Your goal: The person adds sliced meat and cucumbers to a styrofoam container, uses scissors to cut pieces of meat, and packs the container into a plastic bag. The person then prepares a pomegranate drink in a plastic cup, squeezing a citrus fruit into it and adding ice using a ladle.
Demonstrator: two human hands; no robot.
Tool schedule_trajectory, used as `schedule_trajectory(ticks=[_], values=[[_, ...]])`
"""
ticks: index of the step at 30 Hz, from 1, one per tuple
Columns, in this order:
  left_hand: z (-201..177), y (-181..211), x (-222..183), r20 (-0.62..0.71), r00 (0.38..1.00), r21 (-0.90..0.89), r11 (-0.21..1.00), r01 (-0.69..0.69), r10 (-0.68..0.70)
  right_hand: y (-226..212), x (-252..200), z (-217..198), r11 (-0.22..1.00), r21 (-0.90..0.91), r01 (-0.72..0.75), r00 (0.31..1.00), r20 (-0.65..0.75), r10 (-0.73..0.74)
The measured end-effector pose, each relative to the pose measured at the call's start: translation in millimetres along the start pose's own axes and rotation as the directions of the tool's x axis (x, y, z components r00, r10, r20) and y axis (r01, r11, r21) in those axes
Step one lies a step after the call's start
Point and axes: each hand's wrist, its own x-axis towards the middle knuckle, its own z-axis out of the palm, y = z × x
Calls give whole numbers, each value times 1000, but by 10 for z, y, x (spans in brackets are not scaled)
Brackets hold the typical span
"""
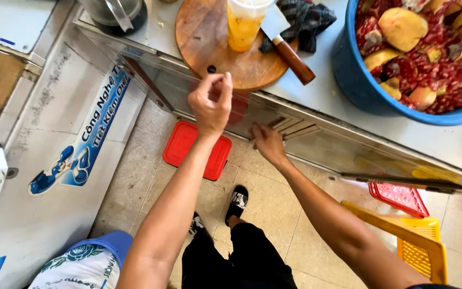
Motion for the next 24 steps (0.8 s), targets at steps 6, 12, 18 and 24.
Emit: schedule_trajectory(ticks=[6,12,18,24], values=[[-74,-374,-856,379,885,9,957,288,-270,2232,716,655,650,473,-595,777,133,615],[-421,-676,-1220,460,862,79,977,199,-213,2731,950,909,579,668,-467,845,144,516],[-243,-778,-1151,527,815,62,945,-320,241,2504,86,1014,766,426,-482,875,182,449],[-118,-648,-1229,655,696,300,744,-597,295,2632,-45,513,880,-142,-452,753,469,462]])
